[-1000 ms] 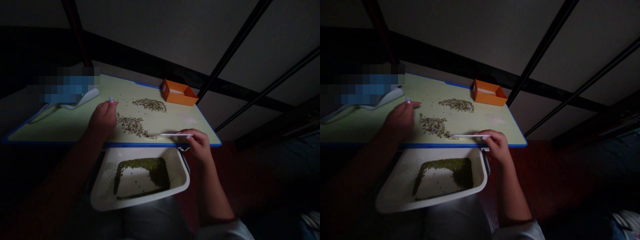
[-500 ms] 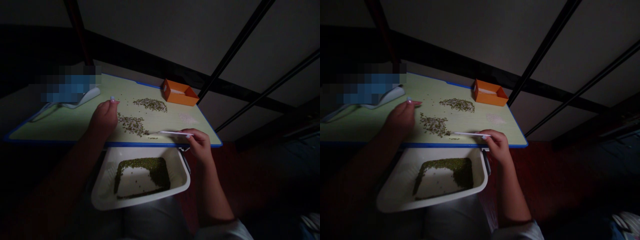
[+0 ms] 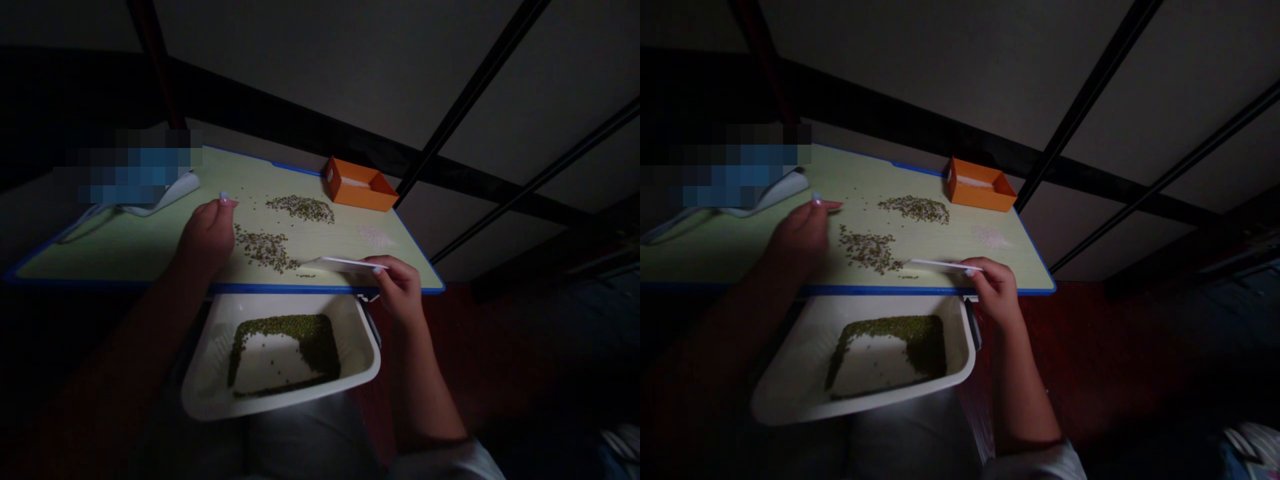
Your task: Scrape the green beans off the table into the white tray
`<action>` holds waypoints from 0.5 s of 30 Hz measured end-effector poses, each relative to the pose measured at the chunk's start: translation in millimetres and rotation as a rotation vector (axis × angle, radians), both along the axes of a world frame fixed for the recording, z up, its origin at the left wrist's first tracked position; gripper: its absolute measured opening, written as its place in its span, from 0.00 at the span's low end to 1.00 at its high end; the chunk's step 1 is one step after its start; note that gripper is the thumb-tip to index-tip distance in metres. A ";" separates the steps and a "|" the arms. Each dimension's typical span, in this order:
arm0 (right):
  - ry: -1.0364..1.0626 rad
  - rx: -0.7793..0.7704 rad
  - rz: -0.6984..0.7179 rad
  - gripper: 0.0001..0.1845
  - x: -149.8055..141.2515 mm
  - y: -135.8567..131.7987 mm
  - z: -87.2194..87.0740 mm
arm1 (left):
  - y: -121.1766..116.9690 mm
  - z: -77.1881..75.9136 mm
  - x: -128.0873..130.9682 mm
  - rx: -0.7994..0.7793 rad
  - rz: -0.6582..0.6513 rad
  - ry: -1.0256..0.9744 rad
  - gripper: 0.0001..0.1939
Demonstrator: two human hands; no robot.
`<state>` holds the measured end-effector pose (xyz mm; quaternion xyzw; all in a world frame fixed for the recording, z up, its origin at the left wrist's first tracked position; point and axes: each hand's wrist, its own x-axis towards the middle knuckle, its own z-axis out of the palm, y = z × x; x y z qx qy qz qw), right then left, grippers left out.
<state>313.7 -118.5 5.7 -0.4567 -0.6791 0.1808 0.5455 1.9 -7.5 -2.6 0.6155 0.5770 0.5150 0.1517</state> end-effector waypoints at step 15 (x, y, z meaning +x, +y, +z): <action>0.028 -0.001 0.030 0.15 -4.7 -2.3 1.7 | -6.6 6.3 4.3 -0.017 0.010 0.001 0.26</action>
